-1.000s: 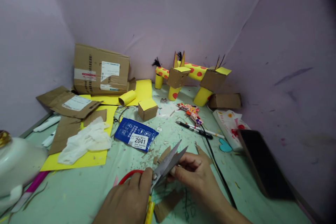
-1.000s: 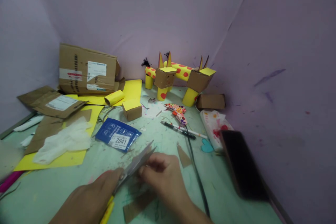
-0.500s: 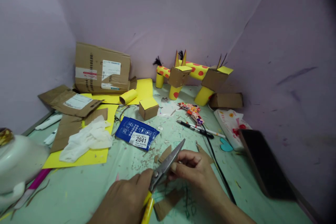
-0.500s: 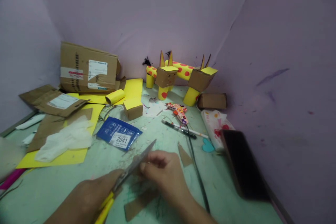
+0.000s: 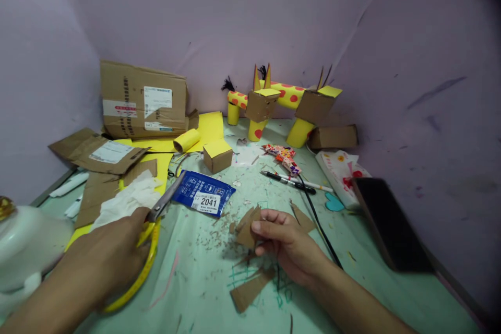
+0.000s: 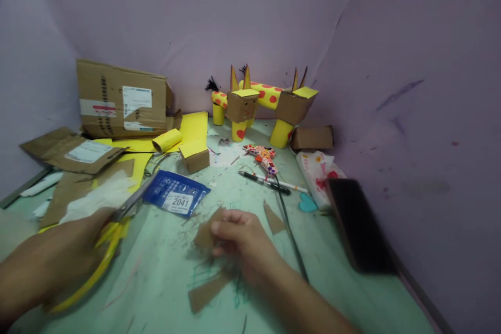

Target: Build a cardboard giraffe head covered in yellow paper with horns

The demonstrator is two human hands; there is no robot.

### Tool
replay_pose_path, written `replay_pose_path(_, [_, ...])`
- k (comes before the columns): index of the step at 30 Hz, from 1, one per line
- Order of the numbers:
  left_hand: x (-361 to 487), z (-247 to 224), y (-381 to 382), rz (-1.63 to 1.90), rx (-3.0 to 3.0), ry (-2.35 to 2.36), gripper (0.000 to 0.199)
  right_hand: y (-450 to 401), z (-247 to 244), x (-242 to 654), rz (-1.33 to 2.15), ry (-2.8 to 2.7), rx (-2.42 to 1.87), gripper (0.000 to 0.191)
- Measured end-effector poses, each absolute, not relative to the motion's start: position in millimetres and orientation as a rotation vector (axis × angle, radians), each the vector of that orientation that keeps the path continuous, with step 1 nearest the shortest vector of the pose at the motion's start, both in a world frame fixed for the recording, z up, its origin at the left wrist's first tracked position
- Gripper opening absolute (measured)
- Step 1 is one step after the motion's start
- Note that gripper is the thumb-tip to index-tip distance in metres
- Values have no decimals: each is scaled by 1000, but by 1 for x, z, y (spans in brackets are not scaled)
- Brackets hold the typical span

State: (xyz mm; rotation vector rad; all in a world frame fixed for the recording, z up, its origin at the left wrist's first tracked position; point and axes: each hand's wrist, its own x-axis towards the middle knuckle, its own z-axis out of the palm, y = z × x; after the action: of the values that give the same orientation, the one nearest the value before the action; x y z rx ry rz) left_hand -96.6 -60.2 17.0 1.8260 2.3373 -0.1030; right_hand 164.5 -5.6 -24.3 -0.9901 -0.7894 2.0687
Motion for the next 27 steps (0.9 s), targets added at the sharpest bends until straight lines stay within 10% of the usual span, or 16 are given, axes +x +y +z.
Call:
replay_pose_path(4, [-96,20,-60,-485,1935,2543,49,-7,-22,164,2070,-820,-1016,18])
replay_pose_path(9, [-51,24,-58,587,1561,2256,42,-13,-22,161,2084,-892,-1042,22])
replay_pose_path(27, [-9,-18,-50,954,935,1507,25,-7,-24,163,1999,-1094,-1064,21])
